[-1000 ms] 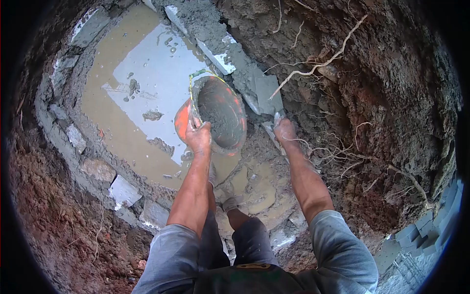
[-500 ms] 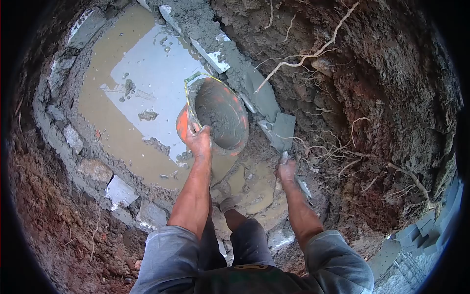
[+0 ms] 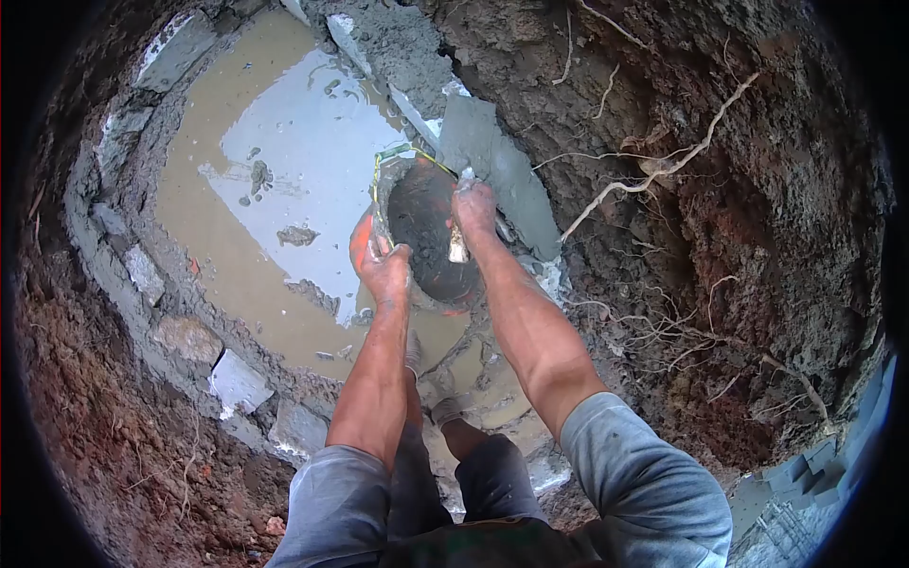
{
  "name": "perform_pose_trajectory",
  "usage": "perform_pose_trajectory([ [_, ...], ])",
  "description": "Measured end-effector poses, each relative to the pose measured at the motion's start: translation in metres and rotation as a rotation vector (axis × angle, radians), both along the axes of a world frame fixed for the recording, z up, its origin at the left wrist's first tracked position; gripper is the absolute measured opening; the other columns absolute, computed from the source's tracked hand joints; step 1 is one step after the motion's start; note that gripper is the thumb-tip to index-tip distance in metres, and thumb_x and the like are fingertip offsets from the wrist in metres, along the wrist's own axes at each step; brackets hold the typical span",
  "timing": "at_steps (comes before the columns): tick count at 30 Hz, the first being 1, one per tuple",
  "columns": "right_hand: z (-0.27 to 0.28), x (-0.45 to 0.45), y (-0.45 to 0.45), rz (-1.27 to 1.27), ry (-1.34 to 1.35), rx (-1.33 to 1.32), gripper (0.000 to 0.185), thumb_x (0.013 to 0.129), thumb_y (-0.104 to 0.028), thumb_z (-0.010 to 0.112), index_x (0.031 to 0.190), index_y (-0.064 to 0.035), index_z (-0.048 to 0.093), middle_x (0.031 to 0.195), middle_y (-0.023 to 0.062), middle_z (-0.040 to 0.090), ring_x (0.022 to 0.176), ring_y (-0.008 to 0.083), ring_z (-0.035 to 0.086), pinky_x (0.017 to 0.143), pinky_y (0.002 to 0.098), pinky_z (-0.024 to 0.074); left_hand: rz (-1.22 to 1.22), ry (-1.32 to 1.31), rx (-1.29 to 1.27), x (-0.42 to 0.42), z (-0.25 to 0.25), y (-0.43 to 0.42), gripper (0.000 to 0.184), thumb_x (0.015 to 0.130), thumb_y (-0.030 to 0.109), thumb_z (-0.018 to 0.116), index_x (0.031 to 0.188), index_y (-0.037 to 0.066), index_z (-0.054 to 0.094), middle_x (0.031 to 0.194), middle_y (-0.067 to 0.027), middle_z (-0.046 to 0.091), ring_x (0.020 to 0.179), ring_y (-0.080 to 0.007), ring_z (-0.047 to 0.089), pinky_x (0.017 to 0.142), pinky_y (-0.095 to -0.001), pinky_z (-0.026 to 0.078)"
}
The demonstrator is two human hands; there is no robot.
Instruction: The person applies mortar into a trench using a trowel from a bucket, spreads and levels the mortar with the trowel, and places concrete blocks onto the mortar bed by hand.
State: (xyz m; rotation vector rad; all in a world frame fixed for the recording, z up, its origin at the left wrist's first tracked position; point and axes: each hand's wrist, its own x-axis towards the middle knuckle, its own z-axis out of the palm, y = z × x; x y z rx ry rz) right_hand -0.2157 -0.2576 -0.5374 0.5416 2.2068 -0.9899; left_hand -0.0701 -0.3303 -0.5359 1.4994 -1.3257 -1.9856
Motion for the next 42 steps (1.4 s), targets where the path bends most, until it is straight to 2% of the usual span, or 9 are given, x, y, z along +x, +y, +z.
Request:
perform_pose_trajectory([
  [7,0.021,0.015,0.071,0.492,0.308,0.474,0.043,0.093,-0.032,0.039,0.091,0.0034,0.063,0.084,0.0256,0.066,0.080,0.0411,0.065,0.076,0.0489,0.0504,-0.071,-0.139,0.021,-0.009,0.026,-0.009,0.054,0.069,0.002,0.061,0.124,-0.001,0.056,0.097,-0.0045,0.064,0.086,-0.0136,0.059,0.080,-0.0275,0.045],
  [11,0.031,0.053,0.144,0.471,0.100,0.576,0.041,0.094,-0.031,0.041,0.093,0.0027,0.064,0.092,0.0291,0.064,0.090,0.0443,0.062,0.081,0.0507,0.0490,-0.126,-0.204,-0.058,-0.010,0.015,-0.008,0.053,0.069,0.007,0.063,0.121,-0.001,0.058,0.088,-0.0028,0.063,0.075,-0.0122,0.056,0.072,-0.0293,0.046],
  [19,-0.035,0.156,0.299,0.202,0.110,0.479,0.038,0.091,-0.032,0.045,0.091,0.0014,0.063,0.079,0.0265,0.065,0.079,0.0431,0.064,0.071,0.0477,0.0513,-0.082,-0.127,0.153,-0.013,0.047,-0.001,0.058,0.072,-0.009,0.057,0.129,-0.002,0.048,0.122,-0.0100,0.055,0.114,-0.0205,0.052,0.095,-0.0306,0.041],
  [23,0.006,0.178,0.302,-0.209,-0.067,0.267,0.018,0.091,-0.020,0.051,0.085,-0.0023,0.053,0.060,0.0081,0.055,0.042,0.0171,0.052,0.038,0.0327,0.0404,-0.075,-0.125,0.041,-0.010,0.059,0.005,0.065,0.071,-0.013,0.055,0.133,0.002,0.045,0.126,-0.0095,0.053,0.117,-0.0214,0.050,0.096,-0.0326,0.042],
  [24,0.016,0.180,0.300,-0.276,-0.120,0.351,0.044,0.093,-0.039,0.046,0.092,0.0026,0.062,0.069,0.0248,0.063,0.071,0.0425,0.064,0.067,0.0478,0.0510,-0.094,-0.139,-0.006,-0.007,0.056,0.004,0.066,0.071,-0.014,0.054,0.134,0.002,0.044,0.127,-0.0090,0.052,0.116,-0.0213,0.051,0.096,-0.0323,0.042],
  [27,0.050,0.195,0.295,0.132,0.192,0.714,0.047,0.093,-0.042,0.044,0.094,0.0017,0.062,0.070,0.0237,0.064,0.072,0.0444,0.063,0.068,0.0497,0.0506,-0.084,-0.126,-0.072,0.010,0.025,0.008,0.066,0.071,-0.014,0.054,0.134,0.003,0.044,0.127,-0.0083,0.052,0.114,-0.0208,0.051,0.094,-0.0314,0.041],
  [28,0.084,0.184,0.263,0.220,0.166,0.696,0.046,0.093,-0.041,0.046,0.103,0.0021,0.060,0.091,0.0278,0.065,0.083,0.0475,0.062,0.075,0.0516,0.0493,-0.042,-0.079,-0.052,0.018,0.013,0.007,0.065,0.072,-0.014,0.054,0.133,0.003,0.044,0.126,-0.0085,0.052,0.114,-0.0204,0.051,0.094,-0.0309,0.041],
  [33,0.069,0.144,0.195,0.780,0.365,0.339,0.049,0.090,-0.034,0.052,0.120,0.0047,0.049,0.126,0.0355,0.046,0.103,0.0483,0.056,0.088,0.0514,0.0461,0.021,-0.255,0.122,0.066,0.006,-0.015,0.053,0.073,-0.003,0.062,0.124,-0.001,0.049,0.111,-0.0084,0.055,0.093,-0.0208,0.056,0.082,-0.0332,0.046],
  [42,0.055,0.096,0.118,0.575,0.061,0.525,0.045,0.084,-0.024,0.056,0.121,0.0023,0.050,0.122,0.0271,0.051,0.108,0.0416,0.057,0.091,0.0499,0.0459,0.144,-0.312,0.041,0.095,0.059,-0.032,0.058,0.071,0.000,0.064,0.126,-0.002,0.046,0.108,-0.0091,0.055,0.088,-0.0215,0.056,0.076,-0.0343,0.047],
])
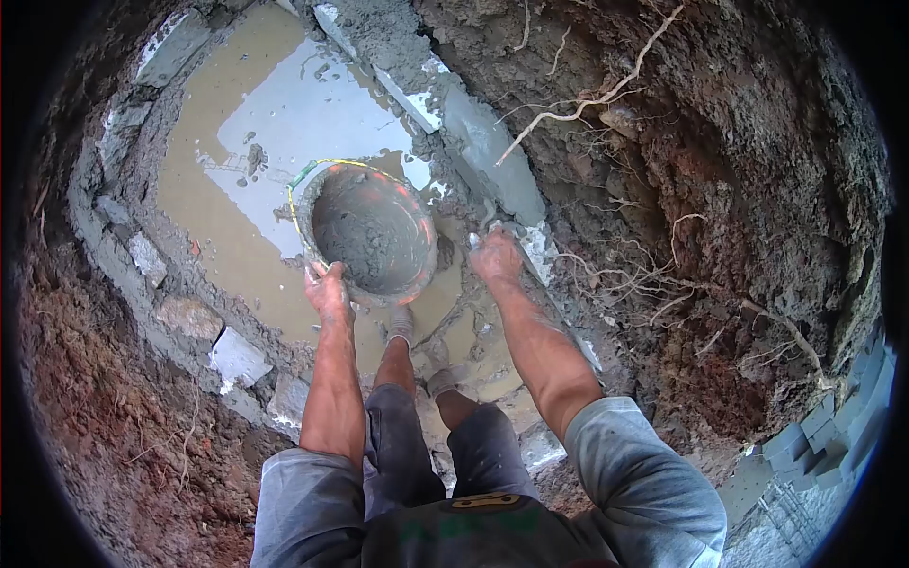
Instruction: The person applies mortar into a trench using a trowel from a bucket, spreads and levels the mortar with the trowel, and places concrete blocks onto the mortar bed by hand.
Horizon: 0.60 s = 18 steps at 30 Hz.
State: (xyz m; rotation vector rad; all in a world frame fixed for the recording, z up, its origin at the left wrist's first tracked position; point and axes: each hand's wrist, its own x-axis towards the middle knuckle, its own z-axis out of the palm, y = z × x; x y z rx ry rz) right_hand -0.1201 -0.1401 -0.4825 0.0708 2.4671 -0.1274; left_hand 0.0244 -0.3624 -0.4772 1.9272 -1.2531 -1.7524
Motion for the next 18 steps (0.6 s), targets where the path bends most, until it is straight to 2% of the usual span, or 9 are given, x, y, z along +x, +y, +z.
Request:
perform_pose_trajectory([
  [4,0.002,0.031,0.058,-0.110,-0.018,0.068,0.050,0.084,-0.031,0.058,0.121,0.0016,0.051,0.124,0.0264,0.052,0.112,0.0409,0.055,0.094,0.0488,0.0442,-0.043,0.071,-0.137,0.026,-0.008,-0.006,0.055,0.070,0.000,0.063,0.123,-0.002,0.049,0.104,-0.0076,0.055,0.085,-0.0185,0.054,0.073,-0.0300,0.045],
  [7,0.005,0.041,0.086,-0.113,-0.019,0.092,0.053,0.084,-0.036,0.060,0.120,0.0019,0.052,0.122,0.0259,0.054,0.111,0.0403,0.055,0.094,0.0466,0.0445,-0.138,-0.050,-0.118,0.055,-0.014,-0.011,0.050,0.071,0.000,0.063,0.119,-0.002,0.050,0.100,-0.0061,0.054,0.082,-0.0170,0.053,0.072,-0.0298,0.045],
  [9,0.016,0.044,0.096,-0.144,-0.090,0.109,0.055,0.083,-0.039,0.061,0.120,0.0018,0.053,0.121,0.0252,0.055,0.111,0.0395,0.055,0.095,0.0450,0.0443,-0.117,0.008,-0.148,0.069,-0.015,-0.009,0.048,0.072,0.000,0.062,0.118,-0.002,0.050,0.096,-0.0051,0.054,0.080,-0.0161,0.052,0.070,-0.0309,0.045],
  [12,0.027,0.052,0.122,-0.222,-0.128,0.123,0.055,0.083,-0.044,0.059,0.124,-0.0064,0.055,0.123,0.0220,0.057,0.114,0.0366,0.055,0.097,0.0418,0.0432,-0.037,0.017,-0.142,0.080,-0.023,-0.006,0.048,0.073,0.001,0.063,0.119,0.000,0.050,0.095,-0.0050,0.054,0.079,-0.0165,0.053,0.068,-0.0313,0.045],
  [15,0.037,0.055,0.151,-0.230,-0.154,0.088,0.055,0.083,-0.045,0.057,0.126,-0.0105,0.055,0.125,0.0205,0.056,0.115,0.0350,0.054,0.098,0.0403,0.0426,0.009,0.046,-0.098,0.084,-0.014,0.002,0.048,0.073,0.001,0.064,0.119,0.001,0.051,0.095,-0.0051,0.054,0.079,-0.0169,0.053,0.069,-0.0319,0.045],
  [16,0.040,0.057,0.158,-0.225,-0.165,0.077,0.055,0.083,-0.045,0.056,0.127,-0.0116,0.055,0.125,0.0202,0.056,0.115,0.0345,0.054,0.099,0.0398,0.0425,-0.005,-0.057,-0.035,0.077,0.005,0.005,0.046,0.073,0.002,0.065,0.117,0.001,0.052,0.094,-0.0049,0.055,0.079,-0.0171,0.052,0.069,-0.0322,0.045],
  [18,0.046,0.059,0.167,-0.255,-0.170,0.090,0.057,0.083,-0.045,0.056,0.129,-0.0114,0.053,0.126,0.0203,0.055,0.118,0.0336,0.053,0.101,0.0380,0.0403,0.003,-0.095,-0.002,0.070,0.019,0.012,0.045,0.072,0.003,0.065,0.116,0.001,0.052,0.093,-0.0047,0.055,0.080,-0.0174,0.052,0.069,-0.0327,0.044],
])
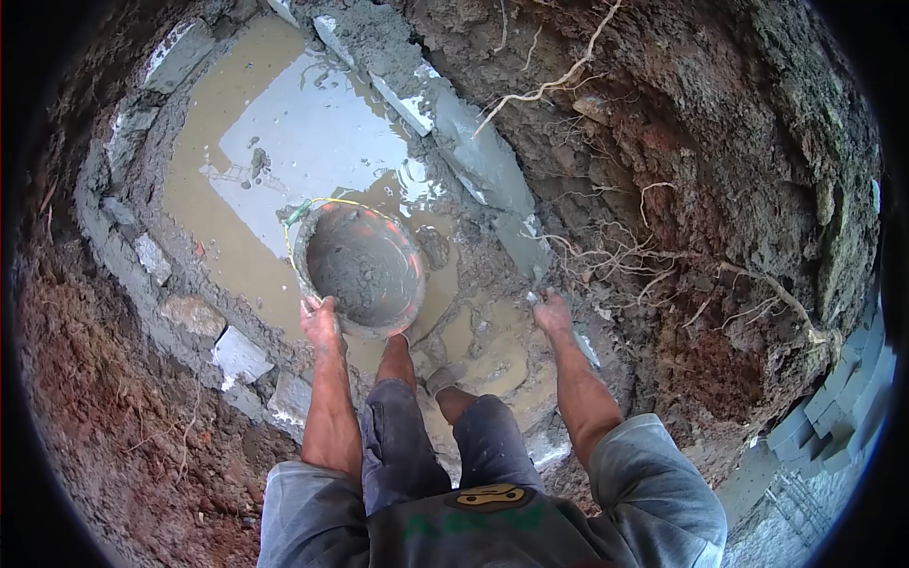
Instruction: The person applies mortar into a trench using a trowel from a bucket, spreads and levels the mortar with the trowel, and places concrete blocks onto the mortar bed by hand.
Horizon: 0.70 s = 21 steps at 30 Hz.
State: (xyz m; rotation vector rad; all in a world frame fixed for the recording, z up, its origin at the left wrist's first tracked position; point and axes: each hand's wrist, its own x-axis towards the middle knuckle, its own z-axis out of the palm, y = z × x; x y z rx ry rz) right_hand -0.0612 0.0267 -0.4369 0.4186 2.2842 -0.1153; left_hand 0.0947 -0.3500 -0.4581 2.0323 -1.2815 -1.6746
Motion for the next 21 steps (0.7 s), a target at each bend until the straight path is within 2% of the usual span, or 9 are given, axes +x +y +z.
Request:
perform_pose_trajectory([
  [2,0.003,0.011,0.013,0.014,0.019,0.019,0.055,0.084,-0.042,0.055,0.128,-0.0099,0.053,0.121,0.0205,0.058,0.113,0.0333,0.055,0.097,0.0386,0.0430,0.004,0.000,0.010,0.005,-0.004,0.005,0.044,0.071,0.003,0.065,0.114,0.001,0.053,0.092,-0.0041,0.054,0.079,-0.0174,0.051,0.069,-0.0337,0.044],
  [4,-0.007,0.024,0.028,0.094,0.081,0.033,0.049,0.085,-0.038,0.055,0.123,-0.0071,0.056,0.110,0.0208,0.064,0.100,0.0337,0.063,0.086,0.0415,0.0507,-0.019,0.087,0.026,0.025,-0.037,0.008,0.058,0.071,0.003,0.067,0.125,0.001,0.046,0.107,-0.0080,0.054,0.090,-0.0199,0.052,0.080,-0.0342,0.044],
  [5,-0.009,0.032,0.031,-0.175,0.147,-0.118,0.044,0.086,-0.036,0.054,0.118,-0.0062,0.057,0.101,0.0190,0.063,0.089,0.0319,0.063,0.076,0.0414,0.0518,-0.026,0.131,0.033,0.030,-0.048,0.008,0.066,0.070,0.003,0.067,0.131,0.000,0.043,0.115,-0.0099,0.054,0.096,-0.0211,0.053,0.085,-0.0345,0.044],
  [7,-0.008,0.043,0.023,-0.710,0.267,-0.425,0.035,0.089,-0.033,0.053,0.108,-0.0042,0.057,0.083,0.0155,0.063,0.068,0.0284,0.065,0.057,0.0412,0.0541,-0.051,0.116,0.034,0.016,-0.027,0.012,0.062,0.071,0.002,0.065,0.129,-0.001,0.044,0.118,-0.0112,0.053,0.102,-0.0230,0.052,0.088,-0.0340,0.042],
  [8,-0.007,0.041,0.014,-0.909,0.308,-0.468,0.023,0.092,-0.027,0.051,0.096,-0.0051,0.054,0.067,0.0078,0.054,0.046,0.0197,0.054,0.037,0.0342,0.0452,-0.064,0.108,0.033,0.009,-0.019,0.014,0.061,0.071,0.001,0.064,0.128,-0.002,0.044,0.120,-0.0118,0.052,0.105,-0.0240,0.051,0.090,-0.0338,0.041],
  [11,-0.023,0.020,-0.013,-1.174,0.170,-0.655,0.027,0.093,-0.032,0.051,0.096,-0.0046,0.053,0.066,0.0082,0.056,0.045,0.0209,0.055,0.040,0.0348,0.0467,-0.051,0.119,0.026,0.007,-0.024,0.017,0.067,0.071,0.000,0.064,0.133,-0.002,0.039,0.131,-0.0146,0.046,0.116,-0.0259,0.047,0.098,-0.0338,0.037],
  [12,-0.030,0.015,-0.024,-1.176,0.156,-0.696,0.030,0.093,-0.034,0.051,0.096,-0.0049,0.053,0.066,0.0077,0.056,0.045,0.0203,0.055,0.039,0.0347,0.0466,-0.034,0.113,0.027,0.005,-0.020,0.018,0.065,0.071,-0.001,0.064,0.132,-0.002,0.041,0.126,-0.0126,0.048,0.111,-0.0237,0.048,0.094,-0.0328,0.038],
  [15,-0.034,0.002,-0.061,-0.861,0.228,-0.655,0.035,0.094,-0.040,0.049,0.095,-0.0051,0.053,0.067,0.0077,0.057,0.045,0.0205,0.055,0.041,0.0359,0.0477,-0.007,0.114,0.029,-0.004,-0.010,0.012,0.062,0.070,-0.003,0.064,0.129,-0.002,0.046,0.114,-0.0078,0.052,0.100,-0.0185,0.050,0.086,-0.0304,0.042],
  [21,0.000,-0.062,-0.084,-0.996,-0.067,-0.890,0.030,0.094,-0.033,0.049,0.101,-0.0042,0.054,0.068,0.0068,0.057,0.048,0.0198,0.056,0.044,0.0346,0.0491,-0.091,0.105,-0.029,0.000,-0.007,-0.003,0.059,0.072,0.000,0.064,0.128,-0.004,0.045,0.118,-0.0099,0.052,0.102,-0.0201,0.050,0.088,-0.0325,0.042],
])
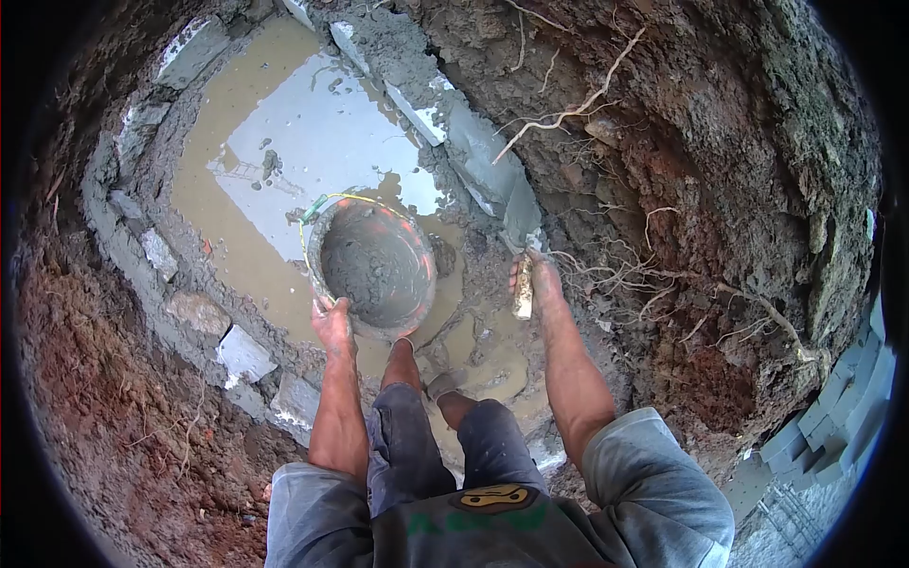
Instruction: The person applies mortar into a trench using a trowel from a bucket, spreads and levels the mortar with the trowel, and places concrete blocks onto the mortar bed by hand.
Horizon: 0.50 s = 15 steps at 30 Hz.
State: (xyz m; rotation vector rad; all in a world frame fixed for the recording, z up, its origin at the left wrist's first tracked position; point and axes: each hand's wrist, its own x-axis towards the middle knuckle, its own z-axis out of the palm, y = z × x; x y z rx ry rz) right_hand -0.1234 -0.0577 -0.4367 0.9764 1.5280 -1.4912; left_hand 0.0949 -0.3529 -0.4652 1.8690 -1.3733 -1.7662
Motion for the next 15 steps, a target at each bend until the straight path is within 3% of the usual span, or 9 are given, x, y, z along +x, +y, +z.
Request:
perform_pose_trajectory([
  [1,0.009,-0.006,0.001,-0.062,-0.018,-0.071,0.027,0.092,-0.028,0.050,0.102,-0.0035,0.055,0.068,0.0061,0.057,0.051,0.0185,0.057,0.045,0.0326,0.0493,-0.008,-0.003,-0.023,0.004,-0.002,-0.001,0.057,0.072,0.000,0.065,0.126,-0.003,0.046,0.115,-0.0091,0.053,0.100,-0.0191,0.051,0.086,-0.0318,0.043],
  [4,0.049,-0.007,-0.001,0.295,0.056,0.298,0.035,0.090,-0.031,0.053,0.108,-0.0014,0.057,0.078,0.0096,0.062,0.065,0.0219,0.062,0.059,0.0365,0.0535,-0.002,0.007,-0.046,0.006,0.007,-0.007,0.053,0.072,0.000,0.065,0.122,-0.003,0.049,0.109,-0.0072,0.054,0.095,-0.0174,0.051,0.083,-0.0300,0.043],
  [5,0.026,0.010,0.024,0.832,0.502,0.821,0.043,0.082,-0.026,0.061,0.115,0.0005,0.055,0.095,0.0180,0.064,0.086,0.0312,0.064,0.078,0.0417,0.0523,0.005,0.013,-0.046,0.007,0.010,-0.009,0.052,0.072,0.000,0.066,0.121,-0.003,0.050,0.107,-0.0065,0.054,0.094,-0.0171,0.051,0.082,-0.0295,0.043],
  [8,0.080,0.022,0.015,1.118,0.363,0.998,0.053,0.076,-0.024,0.065,0.120,0.0015,0.053,0.109,0.0243,0.061,0.105,0.0380,0.058,0.092,0.0434,0.0454,-0.019,-0.077,0.059,0.017,0.001,-0.021,0.052,0.071,0.000,0.066,0.120,-0.002,0.051,0.101,-0.0042,0.054,0.090,-0.0155,0.051,0.081,-0.0292,0.043],
  [11,0.054,0.027,0.038,1.197,0.354,1.067,0.053,0.076,-0.024,0.064,0.121,0.0005,0.053,0.110,0.0250,0.060,0.105,0.0401,0.057,0.092,0.0450,0.0457,0.007,-0.024,-0.053,0.011,0.020,-0.019,0.049,0.071,0.000,0.066,0.118,-0.002,0.052,0.096,-0.0019,0.053,0.085,-0.0140,0.050,0.078,-0.0284,0.043],
  [14,0.055,-0.012,0.002,1.194,0.320,1.039,0.052,0.077,-0.023,0.062,0.122,0.0013,0.051,0.117,0.0258,0.056,0.106,0.0406,0.057,0.092,0.0459,0.0457,-0.003,0.042,-0.058,0.017,0.025,-0.020,0.045,0.071,0.001,0.065,0.115,-0.001,0.053,0.093,-0.0010,0.052,0.083,-0.0135,0.050,0.076,-0.0284,0.043],
  [15,0.032,-0.018,-0.001,1.167,0.483,1.132,0.052,0.078,-0.023,0.061,0.122,0.0019,0.050,0.120,0.0267,0.053,0.105,0.0408,0.057,0.091,0.0466,0.0461,-0.014,0.017,-0.044,0.020,0.025,-0.019,0.045,0.071,0.001,0.065,0.114,-0.001,0.053,0.093,-0.0009,0.053,0.083,-0.0136,0.051,0.075,-0.0284,0.043],
])
